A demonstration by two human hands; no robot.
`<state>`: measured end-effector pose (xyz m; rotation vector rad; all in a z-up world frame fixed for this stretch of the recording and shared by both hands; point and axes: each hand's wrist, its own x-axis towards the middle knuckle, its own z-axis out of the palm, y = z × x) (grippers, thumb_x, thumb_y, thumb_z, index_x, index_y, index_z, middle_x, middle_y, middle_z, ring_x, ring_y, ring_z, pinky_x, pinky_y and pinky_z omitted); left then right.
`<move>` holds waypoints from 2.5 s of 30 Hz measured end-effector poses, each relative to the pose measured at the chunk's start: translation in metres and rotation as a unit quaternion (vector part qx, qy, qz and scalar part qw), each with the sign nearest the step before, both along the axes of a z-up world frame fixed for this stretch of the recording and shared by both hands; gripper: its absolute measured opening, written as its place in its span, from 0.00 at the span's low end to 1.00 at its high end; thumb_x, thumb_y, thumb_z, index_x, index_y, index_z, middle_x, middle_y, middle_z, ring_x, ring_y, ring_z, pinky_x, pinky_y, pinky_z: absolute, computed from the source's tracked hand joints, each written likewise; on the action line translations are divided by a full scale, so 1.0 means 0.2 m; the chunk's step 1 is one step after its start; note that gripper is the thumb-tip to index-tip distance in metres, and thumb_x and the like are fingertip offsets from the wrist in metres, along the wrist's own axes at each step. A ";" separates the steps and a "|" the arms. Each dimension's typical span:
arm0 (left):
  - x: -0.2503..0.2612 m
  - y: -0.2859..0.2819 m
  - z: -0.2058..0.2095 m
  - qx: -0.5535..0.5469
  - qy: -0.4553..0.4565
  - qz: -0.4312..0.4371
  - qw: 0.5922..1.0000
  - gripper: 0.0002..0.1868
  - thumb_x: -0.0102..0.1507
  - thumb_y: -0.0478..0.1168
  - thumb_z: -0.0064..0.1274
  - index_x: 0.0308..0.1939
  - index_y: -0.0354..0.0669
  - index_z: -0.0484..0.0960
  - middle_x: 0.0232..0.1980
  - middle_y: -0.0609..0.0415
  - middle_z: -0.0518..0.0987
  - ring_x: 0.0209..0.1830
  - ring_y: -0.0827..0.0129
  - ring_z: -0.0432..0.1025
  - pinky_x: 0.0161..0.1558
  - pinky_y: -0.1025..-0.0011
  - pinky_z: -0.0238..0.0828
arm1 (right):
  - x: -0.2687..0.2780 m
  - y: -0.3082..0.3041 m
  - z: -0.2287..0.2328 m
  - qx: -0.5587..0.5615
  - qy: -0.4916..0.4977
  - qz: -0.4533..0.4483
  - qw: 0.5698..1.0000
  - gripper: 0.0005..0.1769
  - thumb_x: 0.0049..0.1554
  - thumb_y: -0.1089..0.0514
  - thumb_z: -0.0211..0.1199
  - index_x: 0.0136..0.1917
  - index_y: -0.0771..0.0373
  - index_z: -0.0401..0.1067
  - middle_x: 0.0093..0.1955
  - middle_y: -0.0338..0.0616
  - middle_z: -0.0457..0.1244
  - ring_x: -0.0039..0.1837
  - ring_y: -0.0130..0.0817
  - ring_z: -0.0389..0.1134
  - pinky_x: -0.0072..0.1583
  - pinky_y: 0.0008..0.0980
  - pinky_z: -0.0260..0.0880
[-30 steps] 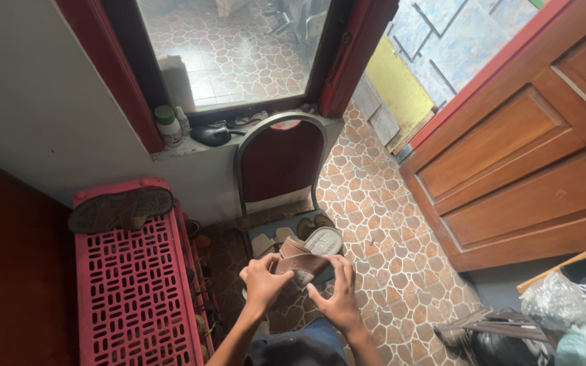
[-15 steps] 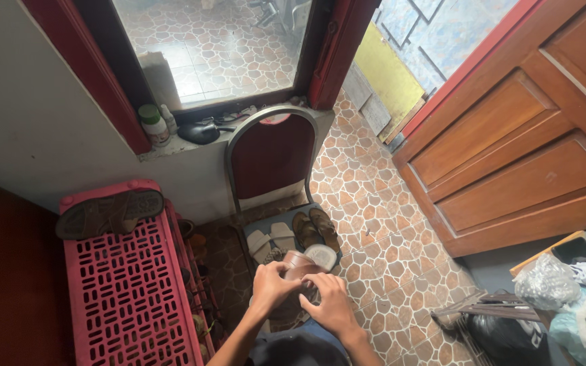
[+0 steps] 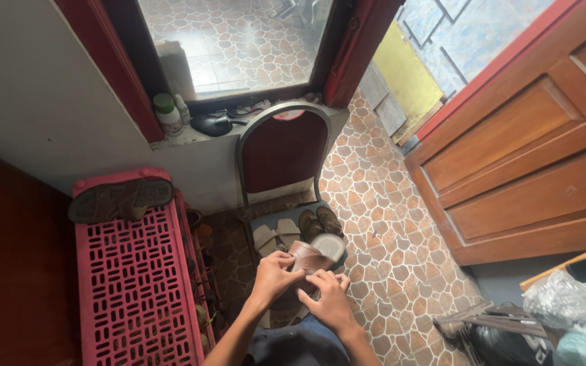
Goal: The person repeatedly handles a brown sandal, manipulating its strap and sole with both hands. The person turns the sandal over multiple times, adjusts the strap, and appears to be attempting a repair or inspection. The sandal is held and repositioned throughout the clip without a visible final state.
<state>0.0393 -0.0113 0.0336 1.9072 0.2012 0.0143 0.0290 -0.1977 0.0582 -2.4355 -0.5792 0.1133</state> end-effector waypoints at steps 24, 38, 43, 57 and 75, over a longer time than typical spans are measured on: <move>0.19 -0.36 0.15 0.027 -0.177 -0.055 0.982 0.07 0.58 0.37 0.64 0.32 0.36 0.84 0.30 0.44 0.80 0.31 0.49 0.76 0.62 0.59 0.76 | 0.13 -0.20 0.04 0.019 -0.091 -0.157 0.983 0.11 0.47 0.59 0.70 0.45 0.56 0.74 0.48 0.35 0.65 0.55 0.35 0.64 0.62 0.45 0.48; 0.09 -0.45 0.27 0.101 -0.151 0.115 0.977 0.12 0.53 0.38 0.67 0.36 0.35 0.83 0.35 0.46 0.81 0.36 0.55 0.77 0.44 0.63 0.75 | 0.28 -0.34 0.14 0.100 -0.095 -0.002 0.990 0.18 0.47 0.52 0.73 0.50 0.55 0.76 0.52 0.38 0.64 0.57 0.35 0.65 0.61 0.43 0.50; -0.07 -0.40 0.28 0.202 -0.158 0.142 0.956 0.15 0.49 0.39 0.68 0.36 0.36 0.84 0.37 0.48 0.83 0.39 0.56 0.77 0.43 0.63 0.75 | 0.37 -0.41 0.14 0.150 -0.070 0.022 0.986 0.23 0.50 0.50 0.72 0.56 0.58 0.73 0.58 0.46 0.62 0.62 0.41 0.63 0.64 0.39 0.56; -0.02 -0.38 0.25 0.244 -0.202 -0.050 0.947 0.18 0.47 0.43 0.70 0.38 0.40 0.86 0.39 0.54 0.84 0.43 0.60 0.76 0.52 0.62 0.71 | 0.45 -0.52 0.07 0.072 0.027 0.176 0.981 0.31 0.50 0.49 0.72 0.62 0.64 0.70 0.64 0.50 0.62 0.67 0.45 0.61 0.70 0.48 0.47; 0.25 -0.80 0.07 0.220 -0.144 -0.221 0.939 0.50 0.46 0.53 0.75 0.68 0.48 0.69 0.69 0.45 0.66 0.70 0.48 0.60 0.68 0.52 0.56 | 0.28 -1.09 -0.09 0.262 0.070 -0.338 0.901 0.11 0.55 0.60 0.71 0.41 0.66 0.70 0.31 0.38 0.63 0.36 0.21 0.60 0.39 0.27 0.62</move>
